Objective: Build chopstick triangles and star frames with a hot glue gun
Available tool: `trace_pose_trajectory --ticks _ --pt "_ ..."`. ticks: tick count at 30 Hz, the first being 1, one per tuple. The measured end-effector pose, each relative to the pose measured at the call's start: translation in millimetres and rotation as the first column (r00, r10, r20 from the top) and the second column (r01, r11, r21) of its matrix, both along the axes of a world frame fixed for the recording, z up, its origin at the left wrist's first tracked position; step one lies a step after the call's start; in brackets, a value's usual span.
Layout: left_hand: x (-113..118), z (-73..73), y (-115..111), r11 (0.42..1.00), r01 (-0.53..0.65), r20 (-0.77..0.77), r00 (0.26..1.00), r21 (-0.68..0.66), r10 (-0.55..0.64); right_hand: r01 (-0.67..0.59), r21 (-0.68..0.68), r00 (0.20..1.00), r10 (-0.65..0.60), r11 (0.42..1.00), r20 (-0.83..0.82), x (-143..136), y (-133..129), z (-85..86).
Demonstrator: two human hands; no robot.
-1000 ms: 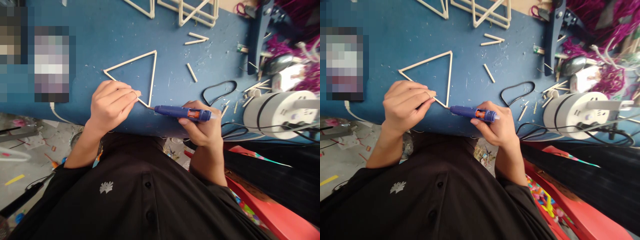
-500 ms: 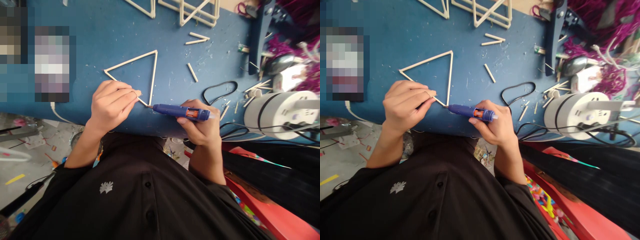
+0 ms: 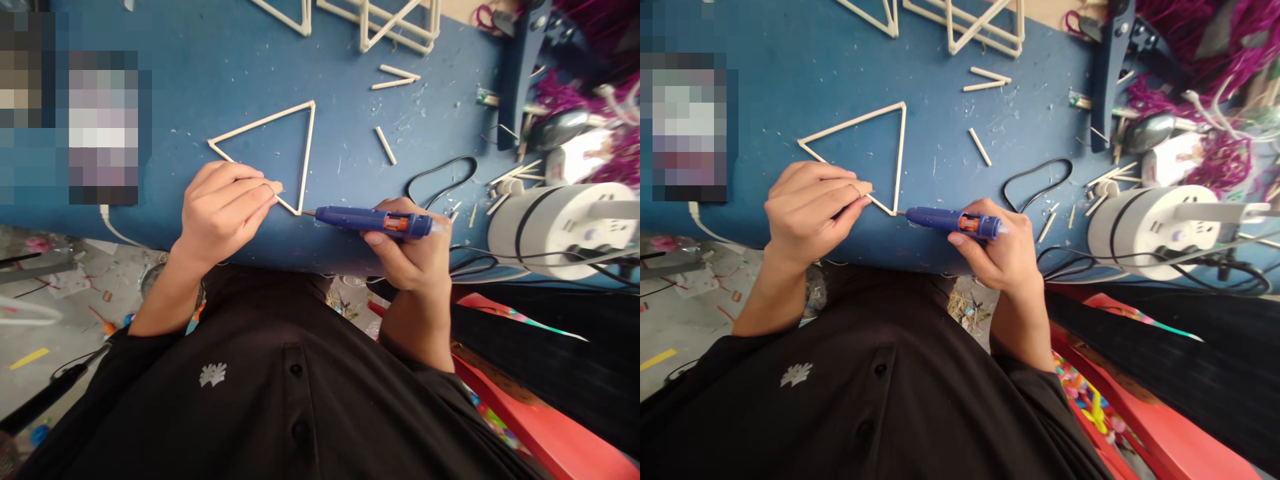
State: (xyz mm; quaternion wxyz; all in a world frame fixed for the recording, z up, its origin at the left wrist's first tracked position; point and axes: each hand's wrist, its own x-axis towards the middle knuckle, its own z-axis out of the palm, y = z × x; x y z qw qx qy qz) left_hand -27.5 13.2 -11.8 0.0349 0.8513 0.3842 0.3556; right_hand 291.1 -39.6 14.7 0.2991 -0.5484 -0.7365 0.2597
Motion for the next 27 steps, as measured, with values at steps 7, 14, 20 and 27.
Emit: trace_pose_trajectory --ticks 7,14,20,27 --pt "-3.2 -2.6 -1.7 0.995 0.031 0.043 0.999 -0.095 -0.027 0.005 0.023 1.0 -0.004 1.0 -0.013 -5.9 4.3 -2.0" --pt "-11.4 -6.2 -6.2 0.975 -0.166 0.093 0.979 -0.145 0.18 -0.167 0.003 0.982 0.166 0.986 -0.088 -3.4 4.0 4.6" --pt "-24.7 -10.9 -17.2 0.968 -0.238 0.33 0.91 -0.081 0.251 0.031 0.045 0.996 -0.027 0.999 -0.081 6.0 1.7 -1.6" --pt "-30.4 12.0 -15.6 0.813 -0.485 0.498 0.817 0.323 0.29 -0.273 0.03 0.944 0.274 0.961 -0.185 -4.9 13.9 7.7"
